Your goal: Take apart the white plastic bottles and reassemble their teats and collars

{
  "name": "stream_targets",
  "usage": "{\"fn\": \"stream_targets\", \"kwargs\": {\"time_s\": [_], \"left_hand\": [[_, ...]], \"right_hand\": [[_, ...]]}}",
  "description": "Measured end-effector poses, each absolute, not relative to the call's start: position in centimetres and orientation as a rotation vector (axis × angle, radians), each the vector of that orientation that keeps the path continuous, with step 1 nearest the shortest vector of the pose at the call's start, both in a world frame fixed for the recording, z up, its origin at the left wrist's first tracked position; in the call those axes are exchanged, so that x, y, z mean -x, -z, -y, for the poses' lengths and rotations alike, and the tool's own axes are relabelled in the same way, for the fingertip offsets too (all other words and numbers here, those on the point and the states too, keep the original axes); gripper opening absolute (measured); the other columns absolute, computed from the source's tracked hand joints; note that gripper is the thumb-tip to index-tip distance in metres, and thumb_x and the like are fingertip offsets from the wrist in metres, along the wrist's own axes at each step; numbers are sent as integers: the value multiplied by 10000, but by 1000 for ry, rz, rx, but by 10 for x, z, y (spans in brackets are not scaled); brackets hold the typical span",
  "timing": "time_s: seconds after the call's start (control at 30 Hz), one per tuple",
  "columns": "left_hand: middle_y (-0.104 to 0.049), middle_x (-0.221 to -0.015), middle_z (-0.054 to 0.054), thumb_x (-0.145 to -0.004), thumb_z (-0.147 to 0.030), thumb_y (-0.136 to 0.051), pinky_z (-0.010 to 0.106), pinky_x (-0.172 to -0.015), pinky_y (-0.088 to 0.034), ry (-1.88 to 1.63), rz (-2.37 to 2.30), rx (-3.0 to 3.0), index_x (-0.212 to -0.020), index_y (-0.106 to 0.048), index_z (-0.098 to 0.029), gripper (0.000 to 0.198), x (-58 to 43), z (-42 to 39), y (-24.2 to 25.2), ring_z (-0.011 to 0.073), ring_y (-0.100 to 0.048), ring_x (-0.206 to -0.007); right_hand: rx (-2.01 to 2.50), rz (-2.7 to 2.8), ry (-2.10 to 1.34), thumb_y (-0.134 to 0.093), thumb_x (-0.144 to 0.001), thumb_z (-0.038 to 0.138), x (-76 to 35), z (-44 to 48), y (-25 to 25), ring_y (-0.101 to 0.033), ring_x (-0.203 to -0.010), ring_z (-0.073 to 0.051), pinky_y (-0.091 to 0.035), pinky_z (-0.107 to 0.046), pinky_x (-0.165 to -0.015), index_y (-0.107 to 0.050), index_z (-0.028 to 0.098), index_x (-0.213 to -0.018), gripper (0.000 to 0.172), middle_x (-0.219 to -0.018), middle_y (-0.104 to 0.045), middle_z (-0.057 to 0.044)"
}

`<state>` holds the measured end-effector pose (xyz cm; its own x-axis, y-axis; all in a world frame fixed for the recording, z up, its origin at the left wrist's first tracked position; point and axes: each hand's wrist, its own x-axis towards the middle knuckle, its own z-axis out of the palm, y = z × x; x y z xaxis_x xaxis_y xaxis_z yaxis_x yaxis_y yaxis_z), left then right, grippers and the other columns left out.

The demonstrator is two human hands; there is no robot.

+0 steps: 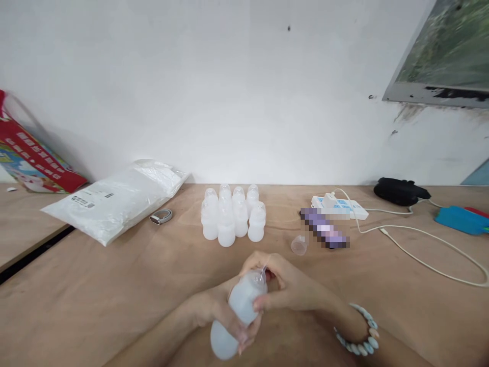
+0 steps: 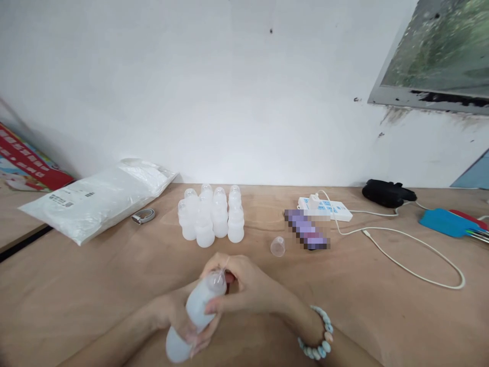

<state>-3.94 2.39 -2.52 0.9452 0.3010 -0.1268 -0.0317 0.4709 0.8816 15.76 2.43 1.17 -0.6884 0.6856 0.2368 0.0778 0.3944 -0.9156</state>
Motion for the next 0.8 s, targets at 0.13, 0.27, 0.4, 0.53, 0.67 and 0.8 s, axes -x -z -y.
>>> {"fn": "stream_targets", "kwargs": {"time_s": [0.13,0.27,0.4,0.53,0.67,0.8], "left_hand": [[-627,-561,-53,-530,-295,-865,223,-444,-474,-289,-160,-989,-888,-532,-196,499,41,-24,32,109,-548,-431],[-625,-625,-63,-565,-151,-785,207,-487,-469,-434,-492,-1181,-885,-506,-199,426,37,-23,18,93,-551,-504],[-568,-667,-81,-574,-93,-697,204,-519,-420,-444,-660,-1339,-852,-485,-204,366,34,-20,6,85,-526,-557],[-535,-683,-85,-591,-131,-716,217,-540,-398,-456,-707,-1390,-910,-478,-209,405,37,-21,2,91,-497,-585],[-522,-745,-72,-594,-95,-705,214,-577,-373,-501,-752,-1486,-956,-522,-197,418,34,-24,2,96,-467,-658],[-532,-824,-54,-597,-49,-647,216,-592,-373,-537,-739,-1512,-1047,-545,-195,484,29,-23,5,101,-470,-695]], "right_hand": [[678,2167,-1092,-672,-884,374,-180,-32,-25,-541,-1096,-211,-446,-379,-972,-488,316,-1399,550,-1300,-566,-62],[805,2089,-1098,-803,-738,456,-183,-33,-18,-471,-1261,-263,-402,-435,-1062,-248,346,-1527,971,-1434,-463,-83],[947,2103,-1076,-839,-673,473,-176,-34,-8,-448,-1309,-303,-385,-470,-1086,-213,313,-1539,1081,-1457,-449,-99],[1211,2105,-753,-808,-722,364,-194,-49,-10,-457,-1293,-336,-348,-535,-1092,-360,266,-1475,882,-1404,-510,-114],[1119,2135,-901,-818,-703,362,-202,-50,-17,-556,-1148,-281,-428,-479,-1008,-431,271,-1403,804,-1285,-585,-84],[1065,2153,-1061,-857,-626,406,-177,-32,-21,-599,-886,-209,-492,-323,-749,-595,228,-1099,569,-1016,-644,-27]]}}
